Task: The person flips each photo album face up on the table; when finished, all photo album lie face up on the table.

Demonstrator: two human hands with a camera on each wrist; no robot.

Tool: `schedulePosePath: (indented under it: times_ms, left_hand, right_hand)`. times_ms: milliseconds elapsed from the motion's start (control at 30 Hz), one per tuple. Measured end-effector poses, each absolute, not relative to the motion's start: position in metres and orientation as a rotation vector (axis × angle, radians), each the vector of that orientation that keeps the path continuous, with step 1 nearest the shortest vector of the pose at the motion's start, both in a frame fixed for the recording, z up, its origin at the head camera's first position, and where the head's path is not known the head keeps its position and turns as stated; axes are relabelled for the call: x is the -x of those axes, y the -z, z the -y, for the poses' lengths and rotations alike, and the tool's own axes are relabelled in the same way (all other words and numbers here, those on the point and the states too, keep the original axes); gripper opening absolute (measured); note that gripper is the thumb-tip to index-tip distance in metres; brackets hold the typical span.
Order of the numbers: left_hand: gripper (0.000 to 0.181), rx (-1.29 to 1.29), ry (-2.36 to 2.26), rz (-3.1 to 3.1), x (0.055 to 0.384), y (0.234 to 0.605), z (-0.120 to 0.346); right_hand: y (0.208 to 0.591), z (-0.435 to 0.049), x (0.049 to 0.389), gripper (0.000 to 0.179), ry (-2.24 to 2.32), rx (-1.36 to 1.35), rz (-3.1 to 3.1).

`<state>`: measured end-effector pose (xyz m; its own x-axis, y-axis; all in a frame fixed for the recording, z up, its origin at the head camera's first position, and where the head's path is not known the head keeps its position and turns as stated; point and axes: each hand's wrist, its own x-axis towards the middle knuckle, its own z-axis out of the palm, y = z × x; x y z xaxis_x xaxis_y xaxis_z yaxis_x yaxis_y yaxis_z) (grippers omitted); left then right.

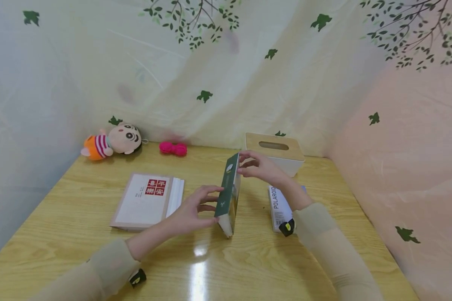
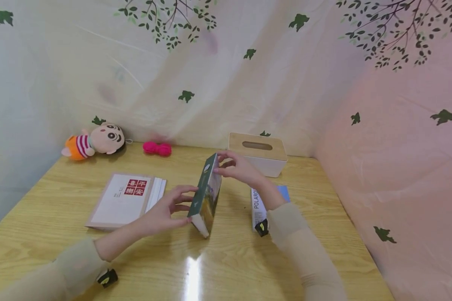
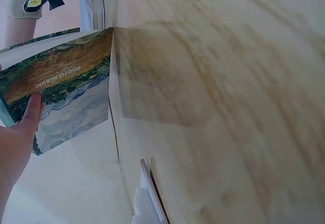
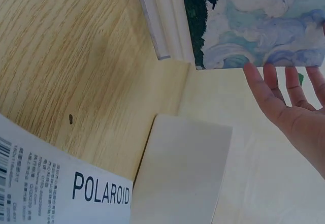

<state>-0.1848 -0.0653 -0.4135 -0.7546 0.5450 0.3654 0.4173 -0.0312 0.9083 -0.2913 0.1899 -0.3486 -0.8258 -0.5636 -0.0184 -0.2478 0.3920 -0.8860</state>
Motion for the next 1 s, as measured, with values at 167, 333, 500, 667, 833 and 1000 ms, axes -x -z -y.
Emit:
schedulePosePath:
  times_ms: [167, 333, 500, 667, 833, 1000]
  left_hand:
    - [0.073, -1.037, -1.894, -2.159, 0.186, 0.416, 0.067]
    - [0.074, -1.009, -1.873, -2.196, 0.188, 0.418, 0.071]
    - [0.077, -0.969, -1.827, -2.241, 0.189, 0.417, 0.076]
    - [0.081, -0.942, -1.795, -2.265, 0.187, 0.416, 0.081]
    - [0.081, -0.894, -1.853, -2.154, 0.187, 0.420, 0.085]
    - [0.082, -0.741, -1.928, -1.959, 0.187, 0.421, 0.087]
  right_hand:
    - [0.353, -0.183, 0.294, 0.061, 1.396, 0.738, -2.336]
    - [0.359, -0.176, 0.297, 0.066, 1.381, 0.757, -2.362]
    - [0.367, -0.171, 0.298, 0.069, 1.388, 0.760, -2.417]
    - [0.375, -0.166, 0.296, 0.067, 1.366, 0.819, -2.431]
    - [0.384, -0.163, 0.294, 0.064, 1.273, 0.822, -2.434]
    - [0.393, -0.160, 0.292, 0.065, 1.181, 0.758, -2.475]
